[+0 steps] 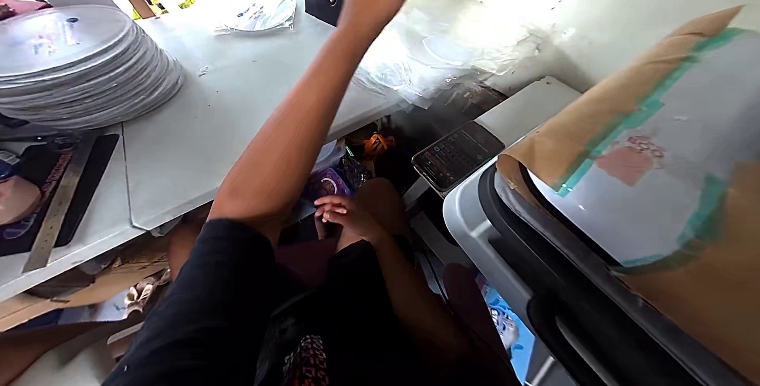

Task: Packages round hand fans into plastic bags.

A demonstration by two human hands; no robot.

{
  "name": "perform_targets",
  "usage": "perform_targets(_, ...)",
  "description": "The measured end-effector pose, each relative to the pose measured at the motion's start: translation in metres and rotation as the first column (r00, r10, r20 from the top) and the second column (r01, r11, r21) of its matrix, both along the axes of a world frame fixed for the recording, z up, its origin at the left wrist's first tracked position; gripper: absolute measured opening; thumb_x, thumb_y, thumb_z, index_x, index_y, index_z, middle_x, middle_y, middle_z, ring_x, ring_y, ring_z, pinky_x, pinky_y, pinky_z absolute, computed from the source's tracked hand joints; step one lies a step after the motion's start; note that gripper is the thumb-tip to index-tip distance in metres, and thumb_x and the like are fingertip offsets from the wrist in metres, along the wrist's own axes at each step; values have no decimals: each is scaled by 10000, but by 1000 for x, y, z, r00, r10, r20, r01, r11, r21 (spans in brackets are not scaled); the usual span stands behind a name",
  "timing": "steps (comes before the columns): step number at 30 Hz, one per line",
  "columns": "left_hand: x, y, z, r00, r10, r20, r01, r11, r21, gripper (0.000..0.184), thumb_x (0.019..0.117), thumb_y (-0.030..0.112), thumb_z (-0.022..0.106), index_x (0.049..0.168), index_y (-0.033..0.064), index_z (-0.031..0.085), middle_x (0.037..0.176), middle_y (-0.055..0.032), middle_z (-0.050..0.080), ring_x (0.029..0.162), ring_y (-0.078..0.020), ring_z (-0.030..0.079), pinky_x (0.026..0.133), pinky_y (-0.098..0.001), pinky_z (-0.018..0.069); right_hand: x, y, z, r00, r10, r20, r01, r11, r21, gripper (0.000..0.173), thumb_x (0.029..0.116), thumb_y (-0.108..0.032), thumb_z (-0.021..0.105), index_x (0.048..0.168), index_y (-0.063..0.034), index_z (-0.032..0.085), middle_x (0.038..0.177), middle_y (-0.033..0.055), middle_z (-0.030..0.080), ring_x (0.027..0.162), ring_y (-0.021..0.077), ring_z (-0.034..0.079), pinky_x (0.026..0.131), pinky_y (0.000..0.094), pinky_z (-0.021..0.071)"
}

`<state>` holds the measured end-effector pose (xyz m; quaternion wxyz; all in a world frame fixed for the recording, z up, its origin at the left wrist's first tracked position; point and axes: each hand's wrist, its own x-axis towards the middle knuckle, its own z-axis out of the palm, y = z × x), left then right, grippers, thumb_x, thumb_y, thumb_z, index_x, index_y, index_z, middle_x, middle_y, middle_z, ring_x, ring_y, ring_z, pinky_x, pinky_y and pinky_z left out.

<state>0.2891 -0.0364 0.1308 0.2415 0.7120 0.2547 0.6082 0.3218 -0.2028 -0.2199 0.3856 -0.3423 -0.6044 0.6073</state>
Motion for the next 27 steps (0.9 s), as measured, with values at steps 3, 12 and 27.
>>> perform_targets(3,-90,-39,-32,949,-238,208,234,971,44,385,1062,200,347,1219,-89,547,1179,-178,654,1120,-238,652,994,-442,546,-2,-2,42,938,-279,-203,319,926,201,327,962,-70,585,1254,71,624,1083,140,724,970,208,705,865,386,602)
perform_targets(12,-298,-171,-176,866,323,-382,-388,915,-106,665,1119,435,142,1325,48,643,1314,-83,683,1274,-188,607,1120,-457,458,-49,18,123,768,-503,-397,641,592,490,237,1031,-169,545,1229,-68,628,1060,29,673,927,128,658,823,317,576)
perform_targets(27,-352,-175,-156,464,502,-730,-750,662,-21,523,1033,527,503,1350,136,643,1405,-181,559,1293,-426,496,1006,-673,377,-100,63,171,680,-567,465,13,643,765,402,1038,-161,422,1382,-118,625,1448,97,595,1367,302,529,1112,577,416)
